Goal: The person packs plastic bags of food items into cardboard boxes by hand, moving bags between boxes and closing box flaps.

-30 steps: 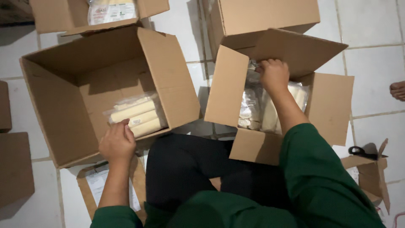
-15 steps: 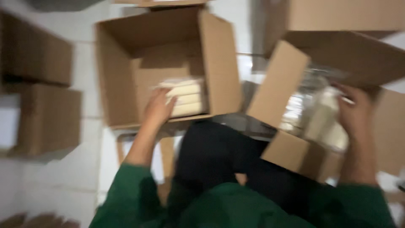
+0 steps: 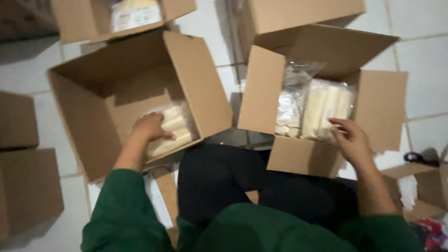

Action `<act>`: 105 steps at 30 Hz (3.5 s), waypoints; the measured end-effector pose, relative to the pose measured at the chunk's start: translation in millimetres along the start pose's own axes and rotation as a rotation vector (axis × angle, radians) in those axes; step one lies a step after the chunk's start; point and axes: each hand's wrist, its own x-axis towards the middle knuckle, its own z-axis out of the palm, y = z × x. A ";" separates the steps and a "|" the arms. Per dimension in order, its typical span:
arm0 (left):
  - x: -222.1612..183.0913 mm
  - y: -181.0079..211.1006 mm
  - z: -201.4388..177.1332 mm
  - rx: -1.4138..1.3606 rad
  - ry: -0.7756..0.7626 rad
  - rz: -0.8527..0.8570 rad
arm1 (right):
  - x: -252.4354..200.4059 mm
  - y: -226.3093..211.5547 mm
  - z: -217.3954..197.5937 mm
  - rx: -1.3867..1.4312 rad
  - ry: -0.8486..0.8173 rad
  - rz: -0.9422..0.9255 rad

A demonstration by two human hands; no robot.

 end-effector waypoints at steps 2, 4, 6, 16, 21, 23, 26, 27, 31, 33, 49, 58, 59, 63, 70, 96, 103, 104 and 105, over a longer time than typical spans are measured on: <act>-5.5 4.1 0.6 0.092 0.018 0.071 | 6.3 -21.8 15.8 -0.017 -0.068 -0.060; -13.9 4.7 1.2 0.065 0.071 0.147 | 3.5 -47.0 26.5 -0.033 -0.108 -0.105; -34.0 -0.7 -4.1 -0.073 0.156 0.206 | -4.3 -69.8 34.2 -0.012 -0.174 -0.109; -157.5 72.8 -73.3 -1.419 0.659 0.363 | -45.7 -137.1 40.8 0.479 -0.434 -0.264; -144.8 218.5 -32.8 -1.324 0.302 0.278 | -48.2 -160.7 74.8 0.970 -0.583 -0.277; -149.1 245.2 -17.4 -1.279 0.276 0.488 | -49.9 -147.5 70.3 1.027 -0.503 -0.061; -159.3 250.2 -5.0 -1.114 0.372 0.647 | -39.6 -117.2 41.8 0.992 -0.317 0.272; -164.8 238.2 -0.9 -1.044 0.437 0.661 | -33.8 -105.2 32.4 0.959 -0.258 0.383; -184.6 194.4 33.1 -0.705 0.686 0.517 | 25.0 -59.9 2.9 1.035 -0.121 0.375; -184.2 177.7 58.5 -0.503 0.814 0.478 | 58.0 -42.3 4.8 1.048 -0.163 0.286; -163.9 153.2 118.1 -0.391 0.945 0.441 | 57.2 -54.3 92.1 -0.362 0.077 -0.011; -168.9 156.5 119.9 -0.399 0.965 0.446 | 87.0 13.8 153.7 -0.309 -0.095 -0.211; -167.9 156.4 118.9 -0.395 0.966 0.448 | 87.4 25.1 155.7 -0.282 -0.074 -0.232; -168.8 158.6 119.7 -0.386 0.976 0.449 | 104.9 54.6 171.6 -0.182 -0.043 -0.297; -173.1 158.4 118.3 -0.419 0.962 0.448 | 94.0 53.0 135.5 -0.311 -0.320 -0.162; -181.6 143.3 123.5 -0.496 1.017 0.429 | 96.3 70.0 25.1 -0.467 0.023 -0.306; -183.2 143.7 117.0 -0.490 1.043 0.455 | 36.3 112.0 -93.4 -0.131 0.646 0.020; -183.9 147.6 115.2 -0.464 1.020 0.427 | 27.5 124.2 -98.6 -0.084 0.618 0.171; -183.5 152.1 110.7 -0.432 0.998 0.404 | 20.7 135.6 -102.4 -0.031 0.592 0.322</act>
